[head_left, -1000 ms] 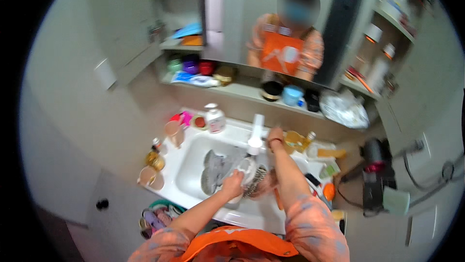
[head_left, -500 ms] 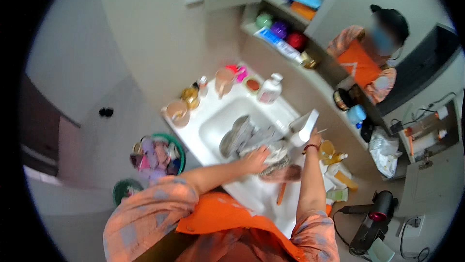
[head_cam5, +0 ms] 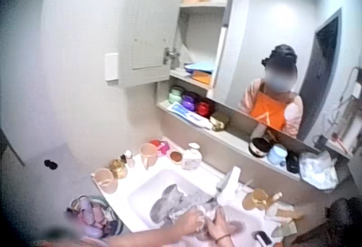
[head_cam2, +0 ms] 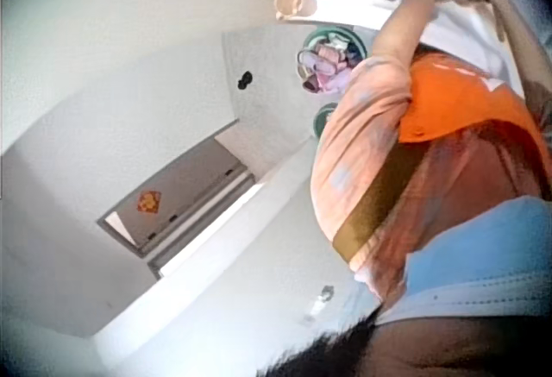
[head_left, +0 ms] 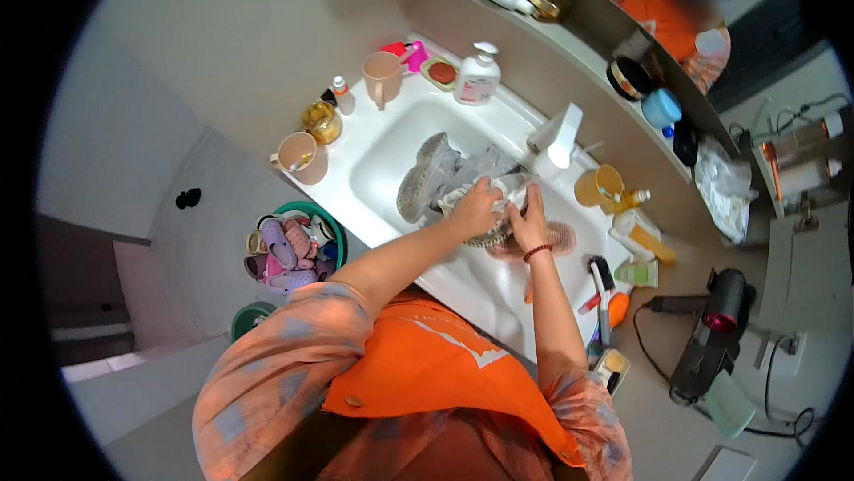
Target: The person scrubs multiple pairs of colorful plastic slippers and a pair of grey sneakers in a bathroom sink using an orange brush and running water. They rinse each item thoroughly and place the cleaned footwear into a green basin on the floor. Finally, the person fills the basin with water from the tap.
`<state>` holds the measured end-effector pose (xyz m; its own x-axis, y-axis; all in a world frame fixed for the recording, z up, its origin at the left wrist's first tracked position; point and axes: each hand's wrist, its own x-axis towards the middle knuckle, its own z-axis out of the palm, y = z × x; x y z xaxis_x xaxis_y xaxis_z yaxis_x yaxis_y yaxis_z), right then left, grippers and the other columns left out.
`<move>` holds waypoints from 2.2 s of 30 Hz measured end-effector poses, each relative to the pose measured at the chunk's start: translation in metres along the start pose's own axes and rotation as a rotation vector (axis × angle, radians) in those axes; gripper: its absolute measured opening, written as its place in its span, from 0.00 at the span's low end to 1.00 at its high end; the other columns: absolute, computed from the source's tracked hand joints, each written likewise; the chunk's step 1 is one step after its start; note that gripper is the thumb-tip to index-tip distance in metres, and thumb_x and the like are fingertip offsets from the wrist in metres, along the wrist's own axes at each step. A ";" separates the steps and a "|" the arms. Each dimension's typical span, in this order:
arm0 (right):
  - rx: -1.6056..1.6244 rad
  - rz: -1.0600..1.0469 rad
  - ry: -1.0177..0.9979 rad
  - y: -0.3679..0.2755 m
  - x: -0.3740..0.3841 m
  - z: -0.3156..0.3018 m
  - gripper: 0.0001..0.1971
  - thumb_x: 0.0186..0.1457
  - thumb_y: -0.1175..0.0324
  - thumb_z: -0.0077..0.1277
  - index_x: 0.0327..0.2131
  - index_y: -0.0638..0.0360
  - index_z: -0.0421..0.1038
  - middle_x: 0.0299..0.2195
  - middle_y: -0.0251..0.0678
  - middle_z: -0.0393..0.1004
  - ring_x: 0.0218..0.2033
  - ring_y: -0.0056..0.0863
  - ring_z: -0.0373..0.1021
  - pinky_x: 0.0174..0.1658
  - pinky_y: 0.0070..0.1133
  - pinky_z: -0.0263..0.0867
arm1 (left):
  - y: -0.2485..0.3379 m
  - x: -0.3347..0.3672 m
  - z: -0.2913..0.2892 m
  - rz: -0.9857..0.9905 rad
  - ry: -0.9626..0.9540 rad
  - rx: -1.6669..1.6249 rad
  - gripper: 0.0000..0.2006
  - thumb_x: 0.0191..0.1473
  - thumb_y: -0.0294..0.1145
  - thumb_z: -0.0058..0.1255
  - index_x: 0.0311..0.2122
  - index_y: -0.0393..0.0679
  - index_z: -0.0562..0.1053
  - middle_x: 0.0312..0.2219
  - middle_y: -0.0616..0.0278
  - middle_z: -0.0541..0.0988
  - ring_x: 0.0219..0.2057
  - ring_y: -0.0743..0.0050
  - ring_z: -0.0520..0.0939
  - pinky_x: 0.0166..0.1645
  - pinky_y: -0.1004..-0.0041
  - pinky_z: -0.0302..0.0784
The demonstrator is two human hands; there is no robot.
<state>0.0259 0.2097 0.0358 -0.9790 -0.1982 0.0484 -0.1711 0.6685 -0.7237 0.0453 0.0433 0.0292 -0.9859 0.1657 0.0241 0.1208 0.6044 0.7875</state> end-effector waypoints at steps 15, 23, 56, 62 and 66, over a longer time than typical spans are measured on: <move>0.014 0.051 0.089 0.035 -0.059 -0.001 0.19 0.52 0.68 0.48 0.48 0.62 0.66 0.43 0.51 0.71 0.45 0.47 0.68 0.49 0.34 0.63 | -0.011 -0.010 -0.025 -0.122 -0.191 0.258 0.19 0.45 0.40 0.57 0.42 0.43 0.75 0.34 0.48 0.79 0.37 0.51 0.79 0.43 0.61 0.72; -0.215 0.494 0.031 0.065 -0.121 -0.030 0.12 0.53 0.64 0.49 0.35 0.62 0.71 0.35 0.48 0.74 0.38 0.46 0.71 0.42 0.36 0.65 | -0.030 0.014 -0.009 -0.500 -0.216 -0.484 0.18 0.45 0.29 0.58 0.43 0.36 0.73 0.35 0.55 0.79 0.36 0.66 0.81 0.41 0.68 0.75; -0.475 0.062 -0.529 0.155 -0.089 -0.137 0.20 0.56 0.66 0.44 0.52 0.63 0.62 0.29 0.44 0.76 0.19 0.25 0.72 0.17 0.22 0.64 | 0.000 -0.009 0.011 -0.097 0.355 -0.265 0.14 0.44 0.29 0.49 0.39 0.40 0.73 0.36 0.50 0.74 0.42 0.49 0.74 0.47 0.57 0.68; -0.538 0.109 -0.600 0.072 -0.048 -0.148 0.20 0.59 0.62 0.41 0.52 0.62 0.64 0.29 0.40 0.76 0.17 0.21 0.68 0.16 0.20 0.61 | -0.061 -0.091 -0.031 -0.232 0.580 -0.349 0.11 0.47 0.30 0.49 0.38 0.41 0.73 0.35 0.53 0.74 0.40 0.53 0.76 0.45 0.60 0.70; -0.372 0.202 -0.534 0.013 -0.059 -0.086 0.17 0.60 0.60 0.43 0.45 0.65 0.68 0.26 0.38 0.74 0.19 0.20 0.67 0.20 0.19 0.62 | -0.118 -0.181 -0.053 -0.353 0.670 -0.361 0.11 0.48 0.31 0.49 0.38 0.41 0.73 0.35 0.54 0.75 0.39 0.55 0.76 0.43 0.62 0.71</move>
<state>0.0715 0.2911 0.0828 -0.8230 -0.3062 -0.4784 -0.1111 0.9128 -0.3931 0.2030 -0.0995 -0.0358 -0.8331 -0.5531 0.0098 -0.1400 0.2280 0.9635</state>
